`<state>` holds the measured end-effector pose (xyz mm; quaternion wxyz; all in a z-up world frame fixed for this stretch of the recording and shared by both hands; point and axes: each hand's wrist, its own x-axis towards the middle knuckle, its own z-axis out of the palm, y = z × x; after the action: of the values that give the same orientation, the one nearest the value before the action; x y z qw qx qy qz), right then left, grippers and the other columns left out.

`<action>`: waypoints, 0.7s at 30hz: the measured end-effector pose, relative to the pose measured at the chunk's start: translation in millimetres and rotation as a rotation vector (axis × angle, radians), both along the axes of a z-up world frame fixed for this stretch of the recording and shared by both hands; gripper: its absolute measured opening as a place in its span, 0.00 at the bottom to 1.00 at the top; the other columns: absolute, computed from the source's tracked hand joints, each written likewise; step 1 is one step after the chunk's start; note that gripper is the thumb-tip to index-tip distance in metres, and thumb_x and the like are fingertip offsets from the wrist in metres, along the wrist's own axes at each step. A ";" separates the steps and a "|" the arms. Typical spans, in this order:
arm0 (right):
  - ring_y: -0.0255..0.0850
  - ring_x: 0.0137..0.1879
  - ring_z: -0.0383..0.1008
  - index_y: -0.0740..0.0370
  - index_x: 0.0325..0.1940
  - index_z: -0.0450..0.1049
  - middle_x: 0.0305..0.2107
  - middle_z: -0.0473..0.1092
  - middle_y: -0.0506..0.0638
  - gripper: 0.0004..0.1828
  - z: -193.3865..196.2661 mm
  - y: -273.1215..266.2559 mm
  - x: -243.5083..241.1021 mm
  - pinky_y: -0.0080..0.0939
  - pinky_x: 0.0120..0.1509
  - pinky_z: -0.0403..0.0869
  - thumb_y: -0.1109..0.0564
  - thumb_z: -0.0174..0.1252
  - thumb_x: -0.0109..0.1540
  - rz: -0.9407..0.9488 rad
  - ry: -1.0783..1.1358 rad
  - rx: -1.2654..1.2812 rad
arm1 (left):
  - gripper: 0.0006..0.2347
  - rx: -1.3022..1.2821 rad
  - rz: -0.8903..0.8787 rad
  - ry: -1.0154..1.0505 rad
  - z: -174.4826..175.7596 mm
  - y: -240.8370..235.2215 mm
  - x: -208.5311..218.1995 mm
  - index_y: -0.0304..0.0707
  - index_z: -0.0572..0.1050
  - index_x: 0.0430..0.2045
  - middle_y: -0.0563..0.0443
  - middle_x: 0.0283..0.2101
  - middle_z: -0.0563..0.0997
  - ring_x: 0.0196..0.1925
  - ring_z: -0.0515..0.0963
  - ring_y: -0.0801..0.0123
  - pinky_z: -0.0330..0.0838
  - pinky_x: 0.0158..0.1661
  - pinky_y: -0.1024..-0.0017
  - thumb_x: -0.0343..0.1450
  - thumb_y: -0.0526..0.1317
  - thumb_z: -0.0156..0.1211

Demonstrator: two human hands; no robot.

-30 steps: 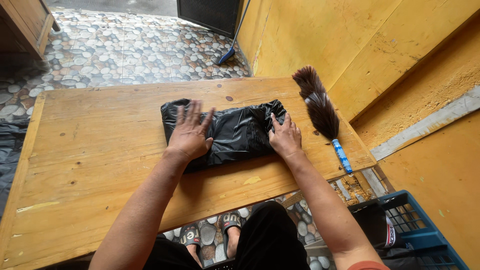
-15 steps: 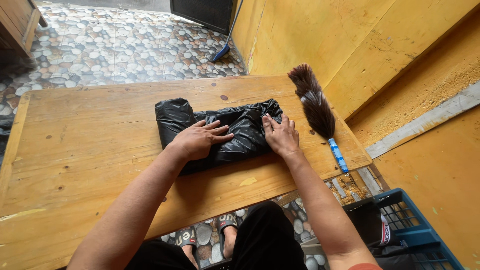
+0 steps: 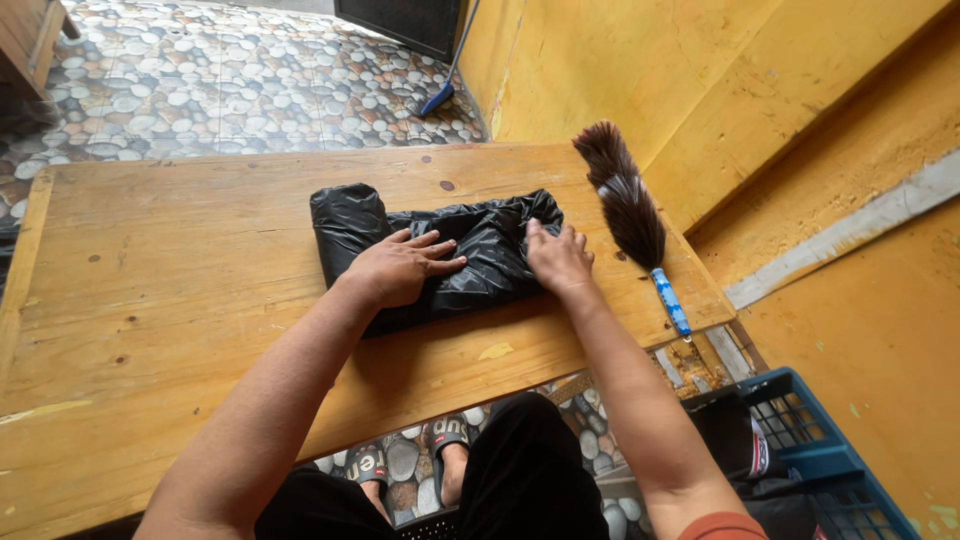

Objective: The person folds a large black plastic sheet on a wooden table, repeatedly folding it into a compact rectangular bundle. They then pick up a smaller folded plastic item from a nearby chair and place it on the table.

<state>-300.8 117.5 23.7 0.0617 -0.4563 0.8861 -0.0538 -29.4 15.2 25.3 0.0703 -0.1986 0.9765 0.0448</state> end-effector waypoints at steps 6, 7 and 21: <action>0.63 0.70 0.64 0.23 0.64 0.74 0.64 0.64 0.57 0.26 -39.6 -25.8 -71.4 0.54 0.76 0.63 0.26 0.45 0.65 -0.017 -0.242 -0.125 | 0.36 0.014 0.005 0.002 -4.2 -2.6 -1.5 0.74 0.55 0.72 0.63 0.78 0.56 0.81 0.49 0.60 0.46 0.75 0.48 0.67 0.30 0.48; 0.61 0.67 0.67 0.22 0.63 0.75 0.60 0.64 0.56 0.23 -46.8 -31.8 -79.0 0.52 0.73 0.66 0.32 0.53 0.63 -0.008 -0.227 -0.162 | 0.36 0.010 -0.005 0.007 -3.5 -3.6 -0.8 0.74 0.56 0.72 0.63 0.78 0.56 0.81 0.50 0.59 0.47 0.75 0.48 0.68 0.31 0.49; 0.60 0.60 0.75 0.63 0.58 0.66 0.49 0.74 0.66 0.37 4.0 -21.9 -28.2 0.61 0.61 0.74 0.44 0.68 0.52 -0.048 -0.269 -0.263 | 0.34 0.018 -0.010 0.029 -6.1 -5.1 -1.0 0.72 0.58 0.71 0.61 0.77 0.58 0.81 0.51 0.58 0.48 0.74 0.46 0.69 0.33 0.50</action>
<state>-329.0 95.6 27.7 0.1180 -0.4280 0.8657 -0.2312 -30.4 10.1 19.2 0.0584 -0.1925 0.9780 0.0560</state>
